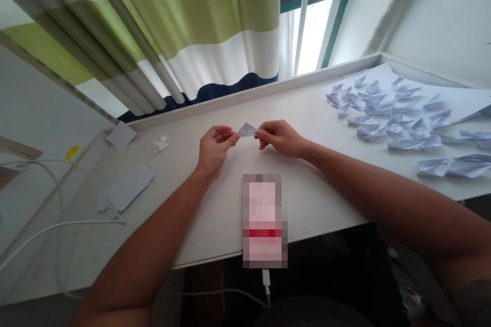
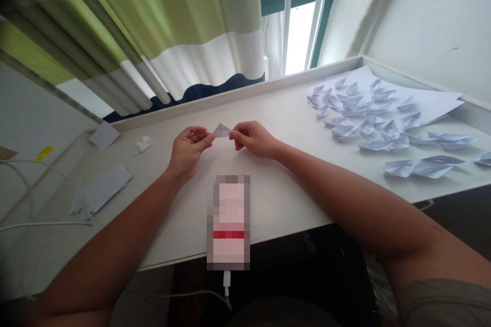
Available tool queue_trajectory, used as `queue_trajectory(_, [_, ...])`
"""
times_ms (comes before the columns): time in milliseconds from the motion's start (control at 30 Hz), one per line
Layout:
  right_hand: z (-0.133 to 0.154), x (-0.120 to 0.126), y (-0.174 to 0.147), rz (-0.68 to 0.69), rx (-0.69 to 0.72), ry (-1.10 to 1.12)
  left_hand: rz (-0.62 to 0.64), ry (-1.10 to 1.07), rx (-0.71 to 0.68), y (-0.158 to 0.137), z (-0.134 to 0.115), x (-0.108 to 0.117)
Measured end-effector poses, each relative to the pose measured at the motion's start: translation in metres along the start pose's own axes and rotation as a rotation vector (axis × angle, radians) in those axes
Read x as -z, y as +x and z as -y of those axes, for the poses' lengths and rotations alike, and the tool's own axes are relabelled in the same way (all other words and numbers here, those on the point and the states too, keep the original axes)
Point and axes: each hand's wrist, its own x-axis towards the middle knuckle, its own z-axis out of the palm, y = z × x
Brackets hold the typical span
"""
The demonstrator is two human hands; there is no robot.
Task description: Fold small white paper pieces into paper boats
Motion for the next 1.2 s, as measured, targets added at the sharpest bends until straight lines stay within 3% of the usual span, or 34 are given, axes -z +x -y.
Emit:
queue_trajectory(133, [0.001, -0.002, 0.001, 0.011, -0.035, 0.189, -0.070, -0.074, -0.015, -0.004, -0.002, -0.007])
queue_trajectory(300, [0.000, -0.002, 0.001, 0.005, -0.036, 0.280, -0.020, -0.026, -0.034, -0.009, -0.004, -0.011])
queue_trajectory(533, [-0.001, 0.000, 0.002, 0.003, -0.053, 0.346, 0.001, 0.218, -0.323, -0.011, -0.004, -0.004])
queue_trajectory(667, [0.002, 0.001, 0.000, 0.023, -0.078, 0.392, 0.092, 0.440, -0.590, -0.007, -0.008, 0.008])
queue_trajectory(767, [0.005, 0.002, 0.000, 0.016, -0.091, 0.412, 0.144, 0.496, -0.657, -0.005, -0.010, 0.013])
queue_trajectory(1000, [0.010, 0.002, 0.000, -0.046, -0.141, 0.378, 0.180, 0.521, -0.666, -0.007, -0.010, 0.008])
queue_trajectory(1200, [0.010, 0.005, 0.000, -0.103, -0.131, 0.158, 0.311, 0.634, -0.750, -0.004, -0.006, 0.009])
